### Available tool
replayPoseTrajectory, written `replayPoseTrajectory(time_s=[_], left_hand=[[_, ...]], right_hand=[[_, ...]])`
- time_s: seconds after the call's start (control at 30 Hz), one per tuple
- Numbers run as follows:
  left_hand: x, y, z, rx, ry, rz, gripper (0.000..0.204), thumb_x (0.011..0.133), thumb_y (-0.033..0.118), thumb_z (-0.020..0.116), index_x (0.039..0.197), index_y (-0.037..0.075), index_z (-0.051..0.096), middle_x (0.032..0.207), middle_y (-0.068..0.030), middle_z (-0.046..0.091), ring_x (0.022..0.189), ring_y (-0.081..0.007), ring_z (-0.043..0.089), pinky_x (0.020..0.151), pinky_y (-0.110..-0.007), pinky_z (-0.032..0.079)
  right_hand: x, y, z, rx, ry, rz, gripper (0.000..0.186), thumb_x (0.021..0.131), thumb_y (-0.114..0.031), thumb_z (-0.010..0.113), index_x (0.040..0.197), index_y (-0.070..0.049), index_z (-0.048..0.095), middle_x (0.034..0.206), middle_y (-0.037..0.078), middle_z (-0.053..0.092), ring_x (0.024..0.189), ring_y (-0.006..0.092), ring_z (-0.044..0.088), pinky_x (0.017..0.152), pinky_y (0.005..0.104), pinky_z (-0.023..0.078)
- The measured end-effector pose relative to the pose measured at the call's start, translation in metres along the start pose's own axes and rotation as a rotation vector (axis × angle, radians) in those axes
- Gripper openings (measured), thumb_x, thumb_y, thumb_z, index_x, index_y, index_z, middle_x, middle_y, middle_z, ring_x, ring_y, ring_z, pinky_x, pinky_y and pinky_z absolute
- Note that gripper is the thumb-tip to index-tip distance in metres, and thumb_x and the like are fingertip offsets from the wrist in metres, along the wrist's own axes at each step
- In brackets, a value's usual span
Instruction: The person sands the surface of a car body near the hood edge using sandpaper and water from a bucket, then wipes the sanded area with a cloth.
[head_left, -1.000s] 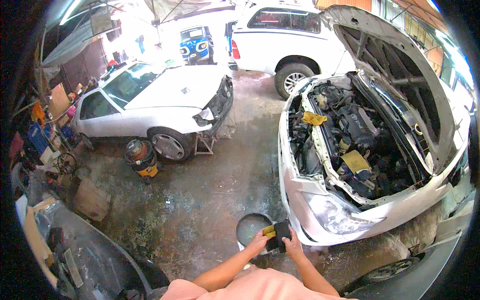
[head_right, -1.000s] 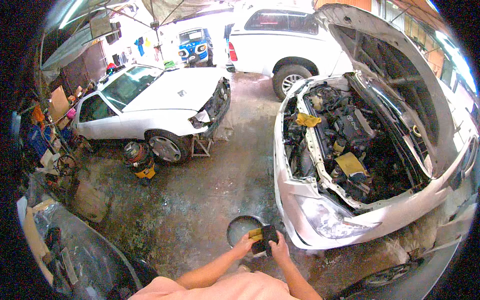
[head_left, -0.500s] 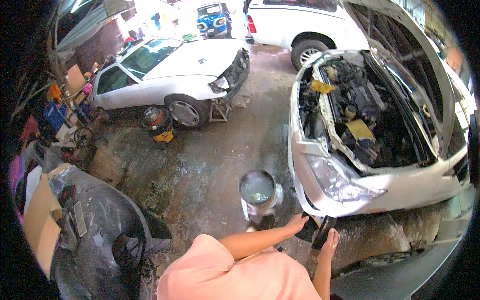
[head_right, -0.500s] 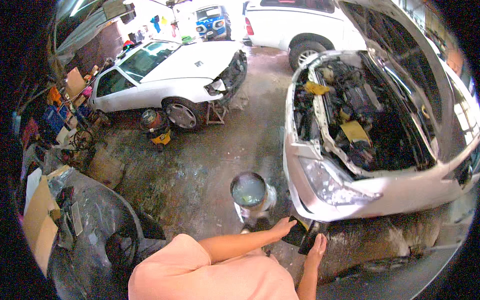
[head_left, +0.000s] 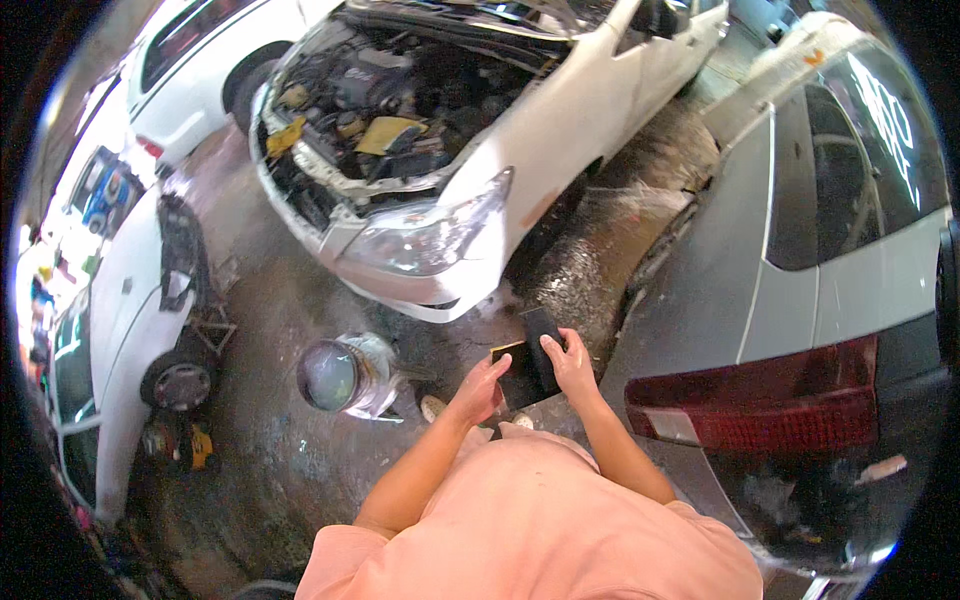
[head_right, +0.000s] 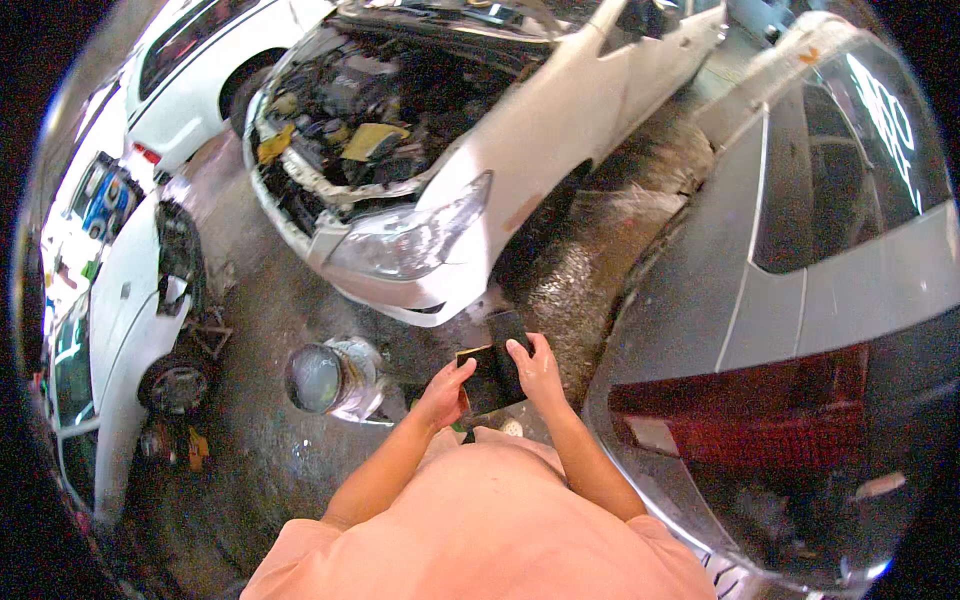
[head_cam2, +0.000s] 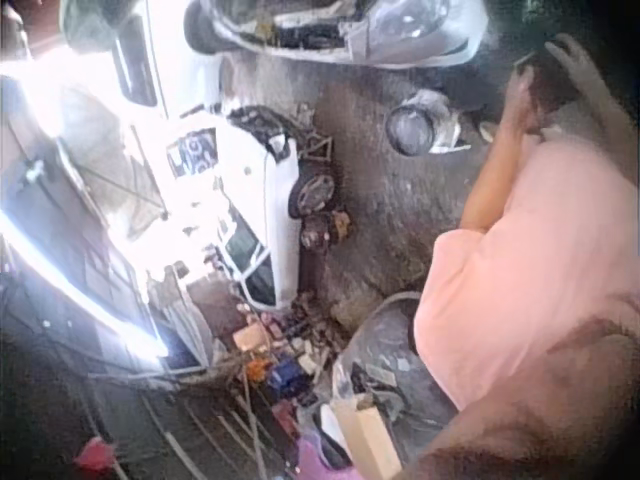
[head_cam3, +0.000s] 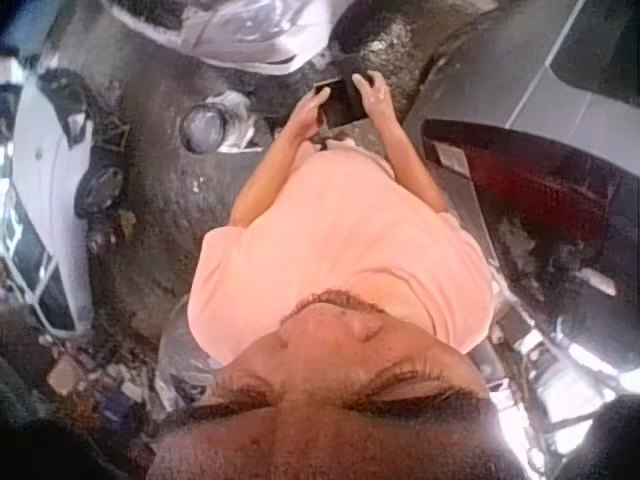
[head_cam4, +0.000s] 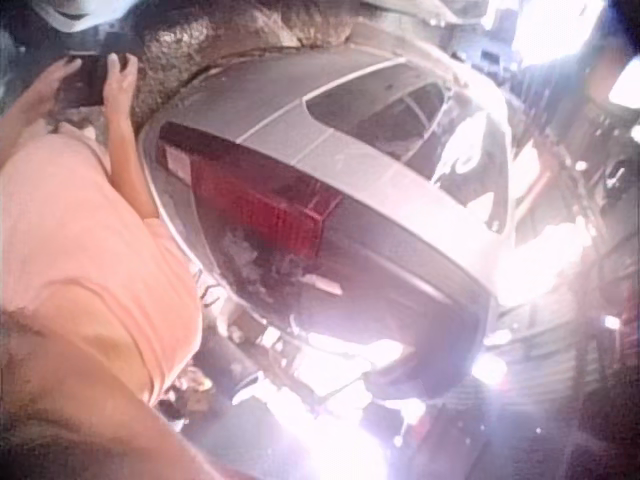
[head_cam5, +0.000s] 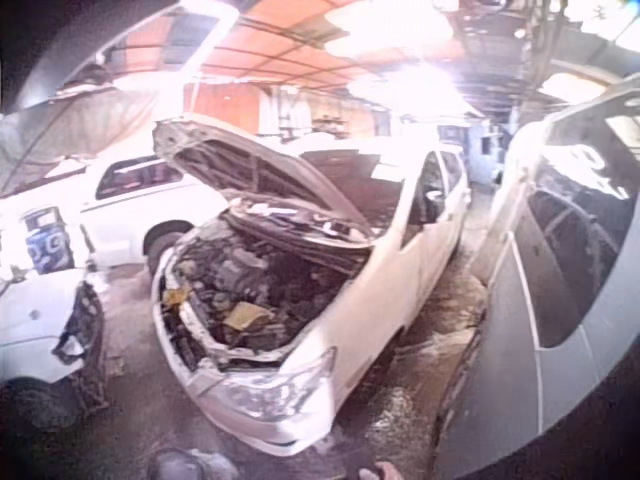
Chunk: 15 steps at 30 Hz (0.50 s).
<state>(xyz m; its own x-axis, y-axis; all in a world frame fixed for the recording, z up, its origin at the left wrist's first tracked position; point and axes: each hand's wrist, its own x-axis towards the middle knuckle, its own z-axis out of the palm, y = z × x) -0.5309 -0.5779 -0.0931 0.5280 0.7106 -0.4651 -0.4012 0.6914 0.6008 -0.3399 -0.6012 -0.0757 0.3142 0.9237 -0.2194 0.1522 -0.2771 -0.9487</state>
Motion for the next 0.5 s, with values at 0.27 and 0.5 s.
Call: replayPoseTrajectory(time_s=[0.27,0.5], left_hand=[[0.016,0.002,0.029,-0.129,-0.048,-0.089,0.048,0.105,0.045,0.051,0.132,0.005,0.058,0.126,-0.0098,0.066,0.112,-0.0252,0.065,0.097,-0.045,0.054],[0.021,0.019,0.046,0.024,0.077,0.092,0.055,0.105,0.049,0.046,0.133,0.003,0.056,0.128,-0.0128,0.065,0.114,-0.0265,0.064,0.101,-0.045,0.052]], right_hand=[[-0.012,0.007,-0.024,0.478,0.227,-0.087,0.041,0.102,-0.02,0.06,0.137,0.0,0.051,0.119,0.007,0.06,0.106,0.0146,0.056,0.098,0.0305,0.045],[-0.02,-0.026,-0.033,0.267,0.191,-0.241,0.071,0.088,-0.026,0.076,0.144,-0.001,0.041,0.128,0.012,0.055,0.119,0.0201,0.052,0.106,0.0329,0.039]])
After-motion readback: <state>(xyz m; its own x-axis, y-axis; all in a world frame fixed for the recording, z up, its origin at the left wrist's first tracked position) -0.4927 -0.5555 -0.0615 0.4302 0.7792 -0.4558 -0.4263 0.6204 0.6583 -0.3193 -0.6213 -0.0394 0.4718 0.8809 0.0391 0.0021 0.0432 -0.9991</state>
